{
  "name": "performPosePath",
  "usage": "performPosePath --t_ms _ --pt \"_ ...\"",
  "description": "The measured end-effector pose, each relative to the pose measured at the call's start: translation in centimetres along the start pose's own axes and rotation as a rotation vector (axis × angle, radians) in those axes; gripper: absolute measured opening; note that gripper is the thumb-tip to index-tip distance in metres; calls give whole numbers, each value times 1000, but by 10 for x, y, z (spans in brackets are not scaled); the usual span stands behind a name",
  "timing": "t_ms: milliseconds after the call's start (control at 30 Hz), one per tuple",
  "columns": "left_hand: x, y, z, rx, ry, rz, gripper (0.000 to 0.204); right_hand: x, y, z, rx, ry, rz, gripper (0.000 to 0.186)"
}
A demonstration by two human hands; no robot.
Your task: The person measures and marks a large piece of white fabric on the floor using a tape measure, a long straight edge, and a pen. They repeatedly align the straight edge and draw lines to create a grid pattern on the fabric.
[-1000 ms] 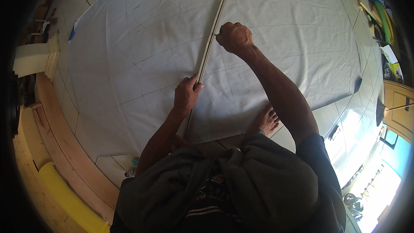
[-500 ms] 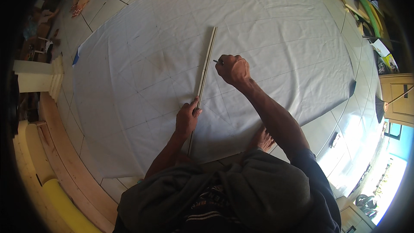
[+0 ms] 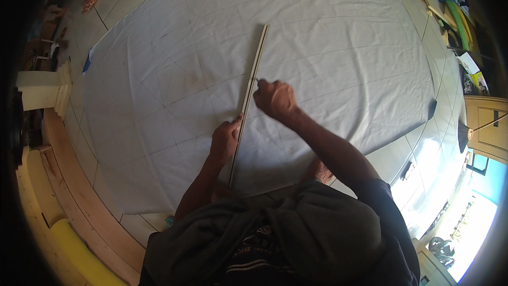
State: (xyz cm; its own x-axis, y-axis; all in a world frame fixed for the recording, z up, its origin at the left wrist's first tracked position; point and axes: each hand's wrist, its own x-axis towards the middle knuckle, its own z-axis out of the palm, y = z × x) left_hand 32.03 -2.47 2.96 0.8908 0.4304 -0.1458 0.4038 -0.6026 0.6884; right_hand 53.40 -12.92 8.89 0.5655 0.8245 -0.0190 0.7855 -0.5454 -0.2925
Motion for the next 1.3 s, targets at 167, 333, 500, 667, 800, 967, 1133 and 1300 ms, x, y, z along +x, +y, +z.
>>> performPosePath --t_ms 167,333,500,667,800,967,1133,1300 --pt "2 -4 1 24 -16 -2 54 -42 -28 1 226 6 66 13" --pt "1 -1 1 -20 19 -17 52 -4 10 -9 241 222 136 10" --pt "1 -1 3 -47 64 21 50 12 19 2 213 234 47 13" --pt "2 -1 -1 -9 21 13 48 -35 -8 28 119 72 -94 14" --pt "4 -3 0 -31 52 36 45 -137 -67 47 330 -350 -361 17" --pt "3 -10 1 -99 52 45 41 -169 -80 23 692 -652 -685 15" --pt "4 -14 -6 -304 70 13 45 -105 -47 -30 781 -272 -487 24" --pt "-12 6 -1 104 -57 -89 57 -91 -13 -74 954 -79 106 20"
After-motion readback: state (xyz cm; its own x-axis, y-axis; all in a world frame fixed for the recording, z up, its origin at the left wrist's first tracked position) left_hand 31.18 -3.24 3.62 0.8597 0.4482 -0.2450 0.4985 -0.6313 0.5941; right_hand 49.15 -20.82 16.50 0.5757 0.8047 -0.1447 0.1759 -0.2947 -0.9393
